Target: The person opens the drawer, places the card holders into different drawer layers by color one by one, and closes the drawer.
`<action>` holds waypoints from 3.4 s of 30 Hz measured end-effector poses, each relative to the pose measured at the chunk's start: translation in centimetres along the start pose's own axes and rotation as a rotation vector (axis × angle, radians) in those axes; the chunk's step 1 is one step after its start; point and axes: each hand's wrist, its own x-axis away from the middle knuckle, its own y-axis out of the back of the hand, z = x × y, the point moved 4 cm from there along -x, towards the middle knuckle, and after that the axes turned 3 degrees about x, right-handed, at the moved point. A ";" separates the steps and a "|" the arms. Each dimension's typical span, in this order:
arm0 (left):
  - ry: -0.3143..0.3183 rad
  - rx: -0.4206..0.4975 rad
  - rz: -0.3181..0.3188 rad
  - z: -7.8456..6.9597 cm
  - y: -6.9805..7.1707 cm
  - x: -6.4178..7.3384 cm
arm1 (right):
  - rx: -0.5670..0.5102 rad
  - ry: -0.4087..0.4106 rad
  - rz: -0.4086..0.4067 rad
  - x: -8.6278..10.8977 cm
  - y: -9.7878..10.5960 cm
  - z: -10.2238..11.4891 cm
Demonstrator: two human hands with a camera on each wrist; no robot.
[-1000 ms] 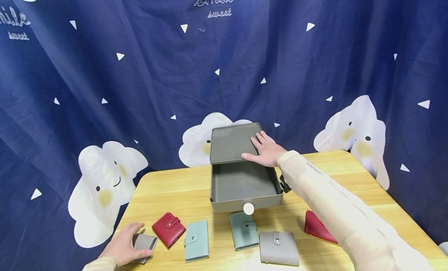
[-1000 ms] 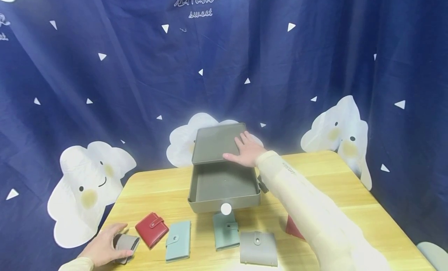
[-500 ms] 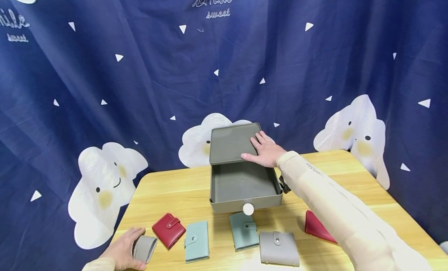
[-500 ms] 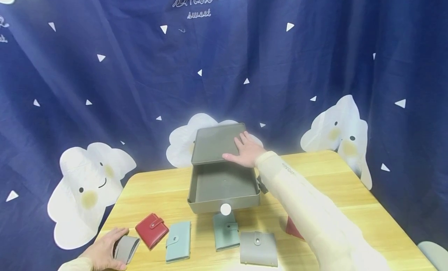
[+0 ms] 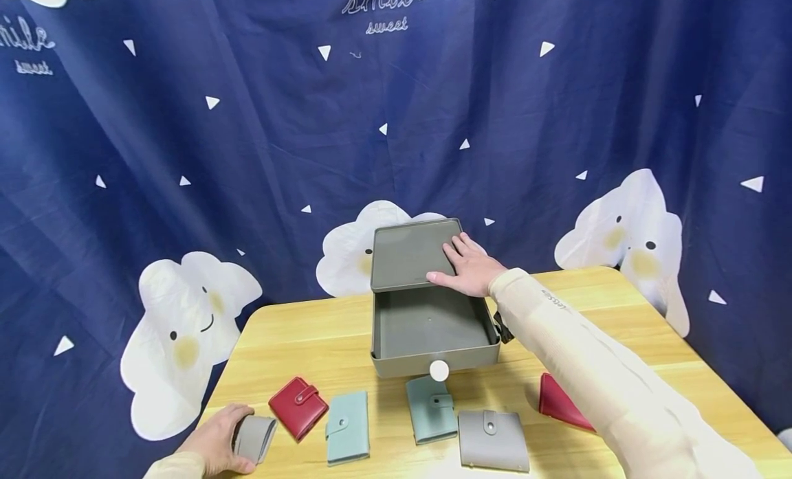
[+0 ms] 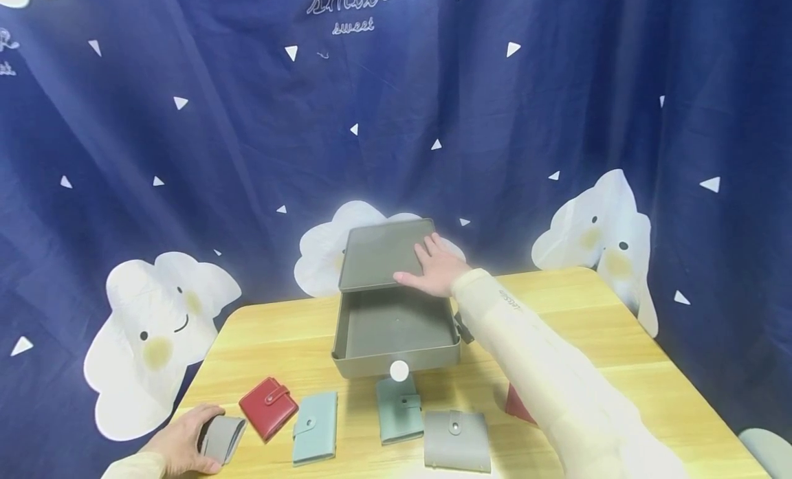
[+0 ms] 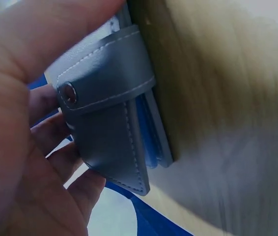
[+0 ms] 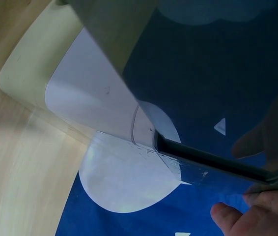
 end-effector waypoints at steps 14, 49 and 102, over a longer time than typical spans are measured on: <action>0.045 -0.070 -0.088 0.2 0.7 0.2 | 0.002 0.003 -0.011 0.1 0.1 0.2; 0.042 -0.010 -0.122 -1.5 4.6 1.9 | -0.020 -0.031 -0.002 0.1 -0.2 0.5; -0.375 0.077 -0.633 -16.3 11.0 -0.3 | -0.039 -0.028 0.000 0.4 0.3 0.8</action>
